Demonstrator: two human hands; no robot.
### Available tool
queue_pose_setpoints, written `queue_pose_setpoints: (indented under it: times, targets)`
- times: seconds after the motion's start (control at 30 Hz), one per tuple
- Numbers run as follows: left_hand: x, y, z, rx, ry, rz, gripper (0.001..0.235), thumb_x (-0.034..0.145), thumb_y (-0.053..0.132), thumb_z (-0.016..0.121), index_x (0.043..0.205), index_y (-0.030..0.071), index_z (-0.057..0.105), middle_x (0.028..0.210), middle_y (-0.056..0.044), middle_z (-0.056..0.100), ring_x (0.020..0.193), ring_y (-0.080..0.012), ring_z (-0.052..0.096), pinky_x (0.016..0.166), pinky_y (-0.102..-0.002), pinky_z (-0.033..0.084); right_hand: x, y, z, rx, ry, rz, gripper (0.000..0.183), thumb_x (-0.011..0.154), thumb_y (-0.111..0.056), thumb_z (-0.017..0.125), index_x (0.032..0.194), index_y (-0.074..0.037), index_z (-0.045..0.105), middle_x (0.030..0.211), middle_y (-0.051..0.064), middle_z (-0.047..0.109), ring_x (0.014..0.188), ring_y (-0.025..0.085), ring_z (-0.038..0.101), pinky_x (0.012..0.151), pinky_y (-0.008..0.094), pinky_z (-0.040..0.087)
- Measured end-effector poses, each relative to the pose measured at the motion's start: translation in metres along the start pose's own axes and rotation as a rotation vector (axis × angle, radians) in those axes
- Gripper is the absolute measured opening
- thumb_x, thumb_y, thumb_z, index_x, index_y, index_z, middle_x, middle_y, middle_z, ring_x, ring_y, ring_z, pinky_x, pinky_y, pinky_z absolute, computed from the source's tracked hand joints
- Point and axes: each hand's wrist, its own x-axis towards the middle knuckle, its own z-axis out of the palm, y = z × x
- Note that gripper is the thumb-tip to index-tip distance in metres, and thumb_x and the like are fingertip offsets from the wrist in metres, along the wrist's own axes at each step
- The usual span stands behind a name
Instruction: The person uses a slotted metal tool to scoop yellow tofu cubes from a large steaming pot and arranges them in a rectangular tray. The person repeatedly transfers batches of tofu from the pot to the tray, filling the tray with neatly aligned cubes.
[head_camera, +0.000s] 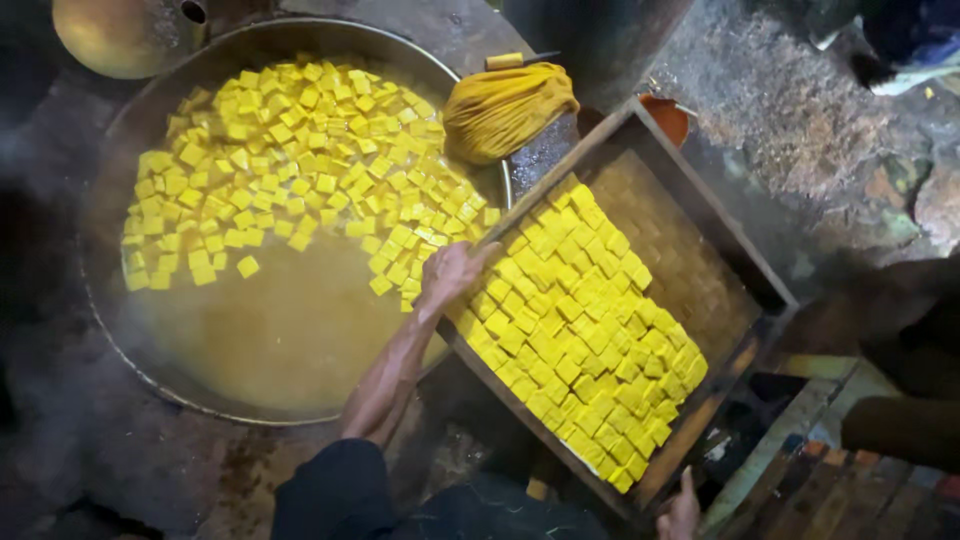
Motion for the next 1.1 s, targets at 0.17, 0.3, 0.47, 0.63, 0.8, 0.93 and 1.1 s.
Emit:
queue_pose_setpoints:
  times: [0.17,0.3,0.47,0.63,0.8,0.93,1.1]
  targets:
    - [0.014,-0.029,-0.002,-0.025,-0.112,-0.076,0.065,0.087,0.074,0.051,0.093,0.015,0.079,0.089,-0.013,0.078,0.09,-0.0329,0.074,0.082,-0.047,0.054,-0.008,0.01,-0.007,-0.096,0.063,0.12,0.059,0.106,-0.058,0.05,0.138,-0.008,0.057,0.128,0.008,0.065,0.113,0.03,0.061,0.098,0.048,0.048]
    - [0.022,-0.067,0.017,-0.08,-0.156,-0.151,0.064,0.085,0.072,0.054,0.091,0.015,0.081,0.088,-0.012,0.078,0.087,-0.031,0.074,0.082,-0.045,0.054,-0.01,-0.005,0.0,-0.156,0.121,0.088,0.06,0.107,-0.058,0.051,0.135,-0.006,0.058,0.124,0.009,0.065,0.109,0.03,0.062,0.094,0.047,0.05]
    - [0.03,-0.107,0.048,-0.128,-0.141,-0.124,0.067,0.083,0.076,0.053,0.093,0.017,0.083,0.087,-0.009,0.079,0.086,-0.0283,0.075,0.082,-0.043,0.055,-0.034,0.006,-0.011,-0.186,0.229,0.052,0.06,0.108,-0.058,0.051,0.132,-0.003,0.059,0.119,0.01,0.066,0.103,0.03,0.063,0.089,0.047,0.051]
    - [0.043,-0.113,0.053,-0.137,-0.16,-0.154,0.065,0.08,0.077,0.054,0.095,0.02,0.083,0.087,-0.008,0.08,0.086,-0.0292,0.076,0.082,-0.044,0.056,-0.035,-0.001,-0.027,-0.222,0.287,-0.005,0.062,0.109,-0.058,0.051,0.129,0.0,0.061,0.114,0.011,0.066,0.098,0.029,0.064,0.084,0.046,0.053]
    - [0.044,-0.098,0.044,-0.042,-0.179,-0.123,0.069,0.083,0.078,0.055,0.099,0.017,0.081,0.098,-0.011,0.078,0.095,-0.0309,0.073,0.088,-0.044,0.053,-0.046,0.014,-0.023,-0.262,0.325,-0.048,0.063,0.11,-0.058,0.052,0.125,0.003,0.063,0.109,0.012,0.067,0.093,0.029,0.065,0.079,0.045,0.054]
    - [0.036,-0.098,0.044,-0.111,-0.206,-0.136,0.069,0.083,0.075,0.05,0.1,0.015,0.08,0.101,-0.014,0.081,0.097,-0.0325,0.076,0.089,-0.045,0.055,-0.066,0.014,-0.008,-0.237,0.258,-0.088,0.057,0.109,-0.052,0.051,0.124,0.001,0.063,0.106,0.01,0.067,0.091,0.027,0.066,0.076,0.044,0.056]
    - [0.039,-0.101,0.049,-0.023,-0.048,-0.073,0.074,0.083,0.076,0.055,0.121,0.015,0.072,0.118,-0.018,0.071,0.112,-0.0362,0.066,0.096,-0.048,0.049,-0.082,0.001,0.001,-0.274,0.185,-0.27,0.038,0.109,-0.036,0.06,0.119,0.0,0.059,0.099,0.009,0.067,0.081,0.021,0.064,0.068,0.038,0.054]
